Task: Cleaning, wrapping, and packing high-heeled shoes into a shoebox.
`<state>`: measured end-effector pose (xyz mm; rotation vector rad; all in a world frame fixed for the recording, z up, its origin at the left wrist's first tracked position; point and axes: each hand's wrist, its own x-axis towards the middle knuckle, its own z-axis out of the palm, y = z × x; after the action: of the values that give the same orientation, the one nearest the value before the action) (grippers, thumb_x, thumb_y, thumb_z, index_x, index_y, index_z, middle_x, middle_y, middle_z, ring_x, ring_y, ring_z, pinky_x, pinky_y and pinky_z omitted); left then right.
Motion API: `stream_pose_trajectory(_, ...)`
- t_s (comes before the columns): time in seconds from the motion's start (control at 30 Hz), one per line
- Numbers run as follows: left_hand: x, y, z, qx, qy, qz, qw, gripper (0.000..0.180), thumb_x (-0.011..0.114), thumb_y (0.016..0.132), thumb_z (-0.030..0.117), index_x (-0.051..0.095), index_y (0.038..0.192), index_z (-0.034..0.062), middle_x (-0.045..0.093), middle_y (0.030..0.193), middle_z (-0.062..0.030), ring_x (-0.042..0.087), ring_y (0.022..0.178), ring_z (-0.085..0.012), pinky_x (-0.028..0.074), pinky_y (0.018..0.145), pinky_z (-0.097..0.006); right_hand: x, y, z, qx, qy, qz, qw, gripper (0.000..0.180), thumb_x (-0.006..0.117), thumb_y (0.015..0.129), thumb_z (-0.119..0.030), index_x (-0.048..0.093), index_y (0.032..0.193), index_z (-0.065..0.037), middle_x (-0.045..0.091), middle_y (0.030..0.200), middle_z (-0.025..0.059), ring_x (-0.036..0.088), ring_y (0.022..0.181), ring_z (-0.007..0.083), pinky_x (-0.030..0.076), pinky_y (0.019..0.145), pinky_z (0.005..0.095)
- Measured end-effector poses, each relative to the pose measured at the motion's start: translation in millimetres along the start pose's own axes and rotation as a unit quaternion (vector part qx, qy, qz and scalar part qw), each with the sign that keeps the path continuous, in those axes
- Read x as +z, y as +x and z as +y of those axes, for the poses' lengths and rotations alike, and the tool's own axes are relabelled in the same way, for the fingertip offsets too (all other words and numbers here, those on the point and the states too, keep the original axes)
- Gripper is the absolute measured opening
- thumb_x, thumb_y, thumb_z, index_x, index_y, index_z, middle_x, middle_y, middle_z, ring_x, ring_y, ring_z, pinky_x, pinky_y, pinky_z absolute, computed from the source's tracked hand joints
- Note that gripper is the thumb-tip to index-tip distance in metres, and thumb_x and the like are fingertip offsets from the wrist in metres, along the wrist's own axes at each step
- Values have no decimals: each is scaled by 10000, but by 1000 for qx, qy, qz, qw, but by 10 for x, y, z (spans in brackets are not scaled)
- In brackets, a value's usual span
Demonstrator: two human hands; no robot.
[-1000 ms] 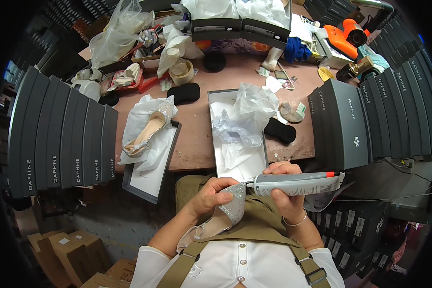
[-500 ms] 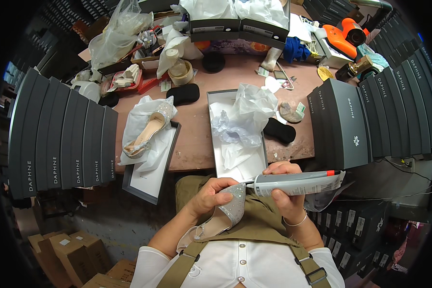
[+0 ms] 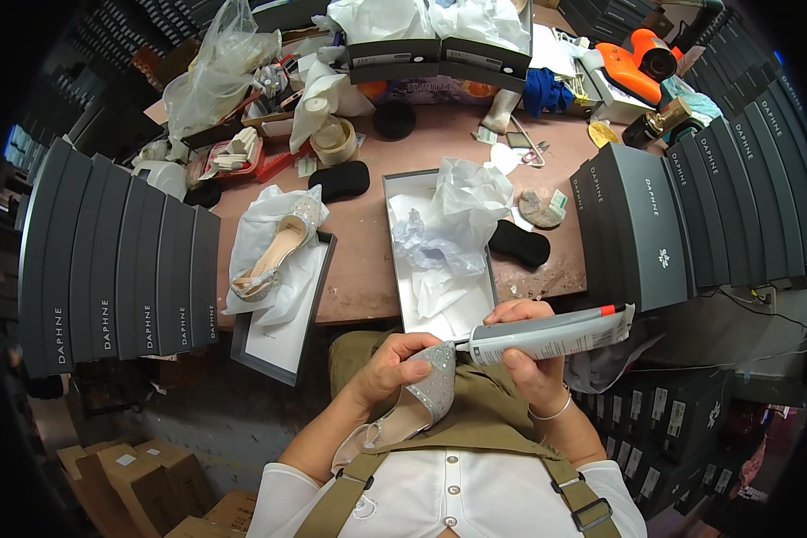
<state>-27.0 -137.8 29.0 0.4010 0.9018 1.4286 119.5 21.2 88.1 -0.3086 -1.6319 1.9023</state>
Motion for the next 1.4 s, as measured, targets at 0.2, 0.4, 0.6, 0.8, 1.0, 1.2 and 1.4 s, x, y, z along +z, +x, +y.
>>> stream_pose_trajectory(0.2, -43, -10, -49, 18, 2, -10, 1000, 548, 705, 736, 412, 595, 1050, -23, 647, 952, -149, 662, 861, -257, 542, 787, -379, -8, 90, 128, 127, 258, 148, 946, 413, 601, 884, -391, 485, 1130, -80, 567, 995, 76, 499, 672, 117, 425, 527, 265)
stream_pose_trajectory(0.4, -68, -2, -70, 39, -31, -23, 998, 651, 625, 808, 565, 557, 1086, -20, 632, 976, -159, 654, 876, -287, 541, 777, -397, -244, 233, 391, 183, 489, 197, 830, 461, 521, 924, -482, 583, 1077, -52, 566, 902, 49, 416, 632, 103, 356, 530, 229)
stream_pose_trajectory(0.6, 2, 145, -55, 86, -125, 127, 980, 376, 519, 960, 325, 551, 1122, -14, 641, 915, -102, 629, 798, -143, 521, 711, -259, -210, 382, 325, 229, 464, 175, 838, 438, 550, 893, -524, 565, 1031, -108, 556, 833, 15, 470, 665, 141, 402, 596, 275)
stream_pose_trajectory(0.8, 133, 203, -45, 78, -74, 107, 988, 278, 554, 949, 173, 545, 1167, 0, 644, 936, -96, 642, 824, -152, 542, 741, -273, -6, 413, 562, 238, 432, 141, 858, 463, 575, 880, -516, 523, 1134, -133, 629, 1009, 42, 592, 877, 204, 456, 741, 357)
stream_pose_trajectory(1.0, 298, 310, 29, 192, 48, 189, 962, 387, 573, 940, 165, 474, 1277, 4, 603, 1098, -115, 620, 904, -161, 515, 812, -280, -64, 474, 642, 251, 460, 86, 847, 483, 571, 869, -536, 531, 1124, -128, 633, 987, 33, 595, 877, 203, 461, 739, 350)
stream_pose_trajectory(1.2, 103, 291, 72, 53, -9, 84, 995, 308, 533, 963, 195, 542, 1198, -3, 647, 979, -77, 620, 862, -117, 512, 772, -250, -514, 1056, 530, 87, 522, 136, 837, 414, 594, 871, -484, 573, 1087, -132, 623, 922, 10, 541, 789, 155, 465, 675, 294)
stream_pose_trajectory(1.4, -99, 424, 79, 36, -13, 113, 993, 265, 539, 956, 170, 571, 1152, -6, 644, 971, -66, 617, 820, -104, 501, 733, -229, -1137, 2130, 1171, 10, 567, 333, 753, 383, 711, 825, -362, 565, 1010, -59, 572, 882, 54, 564, 774, 152, 523, 655, 259)
